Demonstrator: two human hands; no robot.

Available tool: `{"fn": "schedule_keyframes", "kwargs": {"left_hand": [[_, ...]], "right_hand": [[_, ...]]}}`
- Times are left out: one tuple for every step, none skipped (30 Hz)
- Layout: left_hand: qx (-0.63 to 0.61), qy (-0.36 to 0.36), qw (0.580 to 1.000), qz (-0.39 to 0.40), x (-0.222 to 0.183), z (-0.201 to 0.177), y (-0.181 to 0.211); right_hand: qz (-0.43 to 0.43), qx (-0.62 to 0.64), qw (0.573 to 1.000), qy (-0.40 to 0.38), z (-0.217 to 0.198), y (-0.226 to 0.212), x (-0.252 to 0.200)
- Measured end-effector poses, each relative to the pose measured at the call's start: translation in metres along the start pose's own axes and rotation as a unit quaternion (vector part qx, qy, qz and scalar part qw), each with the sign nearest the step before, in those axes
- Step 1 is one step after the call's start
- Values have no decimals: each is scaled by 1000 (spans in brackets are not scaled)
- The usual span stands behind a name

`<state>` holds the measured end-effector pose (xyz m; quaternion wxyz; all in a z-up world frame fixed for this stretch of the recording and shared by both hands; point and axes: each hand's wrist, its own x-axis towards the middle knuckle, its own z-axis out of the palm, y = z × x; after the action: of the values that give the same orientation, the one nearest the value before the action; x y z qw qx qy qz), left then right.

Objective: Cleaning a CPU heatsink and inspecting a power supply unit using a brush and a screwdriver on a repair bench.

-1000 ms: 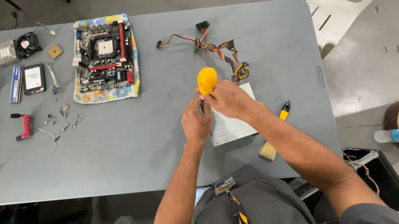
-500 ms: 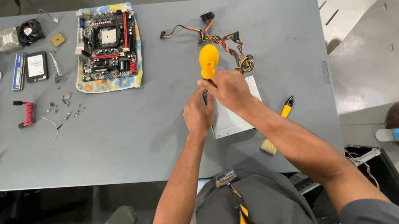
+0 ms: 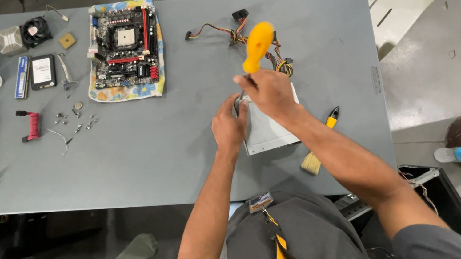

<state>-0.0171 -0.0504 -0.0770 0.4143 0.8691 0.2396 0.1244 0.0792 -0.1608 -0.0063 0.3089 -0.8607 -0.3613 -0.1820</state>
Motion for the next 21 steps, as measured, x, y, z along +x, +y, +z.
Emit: {"fn": "schedule_keyframes", "kwargs": {"left_hand": [[0,2,1000,1,1,-1,0],[-16,-10,1000,-12,1,-1,-2],[-32,-22,999,-26,0,-1,-4],[-33,-20,999,-27,-1,-6,1],[-37,-54,996,-68,-2,-12,6],[-40,-90,989,-108,-3,-16,11],[-40,-91,989,-108,-3,-16,9],[-59,-102,985,-124,-1,-16,7],[-78,-112,981,-140,1,-15,6],[-77,-116,980,-139,2,-16,7],[-75,-116,981,-139,3,-16,8],[-73,-115,981,-138,4,-18,8],[-72,-118,981,-137,10,-14,4],[-97,-109,981,-125,16,-12,0],[-122,-100,981,-113,22,-9,-4],[-122,-101,981,-114,28,-5,-12],[-152,-88,980,-88,34,0,-20],[-183,-76,978,-62,39,6,-28],[-183,-79,978,-63,41,6,-28],[-182,-74,979,-52,42,5,-28],[-180,-69,980,-41,44,5,-28]], "right_hand": [[-2,0,1000,2,-4,7,-3],[52,19,998,28,-8,14,-8],[105,37,992,54,-11,22,-13],[104,37,992,53,-30,20,-17],[224,161,961,18,-50,18,-21],[339,278,898,-16,-70,17,-26],[341,277,898,-16,-71,36,-43],[366,233,901,-12,-73,55,-59],[392,189,900,-8,-76,75,-75],[395,187,899,-7,-69,100,-101],[427,119,896,-28,-62,125,-128],[456,52,887,-49,-55,150,-154],[459,52,886,-48,-61,147,-163],[475,37,878,-48,-66,144,-171],[491,21,869,-48,-70,140,-179],[493,21,869,-49,-71,142,-186],[498,2,867,-34,-71,144,-194],[503,-17,864,-18,-72,147,-202],[505,-19,863,-18,-71,149,-208],[487,-22,873,-6,-70,151,-214],[469,-25,883,6,-69,153,-220]]}}
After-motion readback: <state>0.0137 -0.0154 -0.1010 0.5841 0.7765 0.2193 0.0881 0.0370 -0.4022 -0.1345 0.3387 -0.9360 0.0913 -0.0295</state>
